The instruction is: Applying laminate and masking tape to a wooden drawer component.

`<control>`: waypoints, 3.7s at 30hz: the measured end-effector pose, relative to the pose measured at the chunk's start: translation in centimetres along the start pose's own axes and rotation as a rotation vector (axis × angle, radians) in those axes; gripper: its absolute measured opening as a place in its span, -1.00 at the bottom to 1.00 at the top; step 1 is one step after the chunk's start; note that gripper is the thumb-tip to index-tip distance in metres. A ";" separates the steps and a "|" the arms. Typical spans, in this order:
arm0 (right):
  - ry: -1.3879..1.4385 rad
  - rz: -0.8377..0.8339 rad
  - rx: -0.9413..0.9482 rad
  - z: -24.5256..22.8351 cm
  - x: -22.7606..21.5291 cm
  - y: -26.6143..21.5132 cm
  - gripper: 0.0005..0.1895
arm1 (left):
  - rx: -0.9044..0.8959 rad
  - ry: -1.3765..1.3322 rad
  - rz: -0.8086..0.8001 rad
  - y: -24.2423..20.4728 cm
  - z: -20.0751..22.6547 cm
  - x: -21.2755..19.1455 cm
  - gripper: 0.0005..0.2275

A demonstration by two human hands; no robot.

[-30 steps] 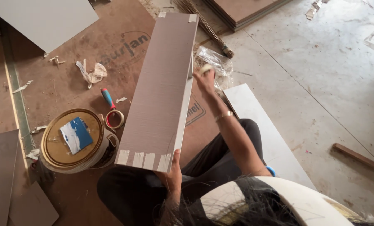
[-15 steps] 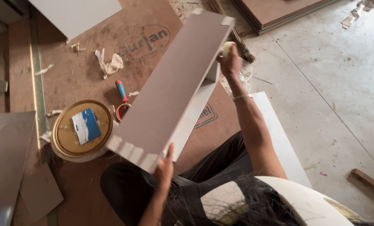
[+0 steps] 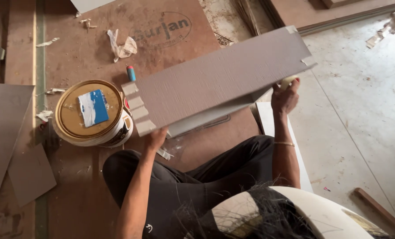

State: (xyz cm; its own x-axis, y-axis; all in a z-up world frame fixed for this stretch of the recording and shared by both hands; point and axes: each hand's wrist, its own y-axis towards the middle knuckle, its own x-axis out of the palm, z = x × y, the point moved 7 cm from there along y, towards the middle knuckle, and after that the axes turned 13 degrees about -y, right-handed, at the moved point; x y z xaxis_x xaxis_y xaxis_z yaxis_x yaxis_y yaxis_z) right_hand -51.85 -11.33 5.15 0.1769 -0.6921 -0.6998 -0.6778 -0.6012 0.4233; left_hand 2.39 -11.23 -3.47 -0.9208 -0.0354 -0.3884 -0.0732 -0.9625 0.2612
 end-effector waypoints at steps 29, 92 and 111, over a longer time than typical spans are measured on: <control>0.470 -0.850 -0.715 -24.4 -6.8 -33.5 -0.45 | 0.133 -0.001 0.021 -8.9 22.7 -6.3 -0.58; 1.000 -1.511 0.211 -26.1 -3.0 -36.1 -0.60 | 1.041 0.886 -0.132 0.1 26.2 -8.9 -0.71; 0.749 -0.966 -0.466 -27.9 -11.5 -27.7 -0.81 | 0.560 0.310 -0.112 -0.9 28.5 -6.1 -0.77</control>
State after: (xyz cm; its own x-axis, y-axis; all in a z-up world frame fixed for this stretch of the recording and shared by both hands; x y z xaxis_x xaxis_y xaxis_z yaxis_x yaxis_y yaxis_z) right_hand -15.21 2.14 17.49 0.9040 0.1321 -0.4066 0.2280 -0.9535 0.1971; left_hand -2.81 -2.45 23.81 -0.7491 -0.0990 -0.6551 -0.4283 -0.6821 0.5928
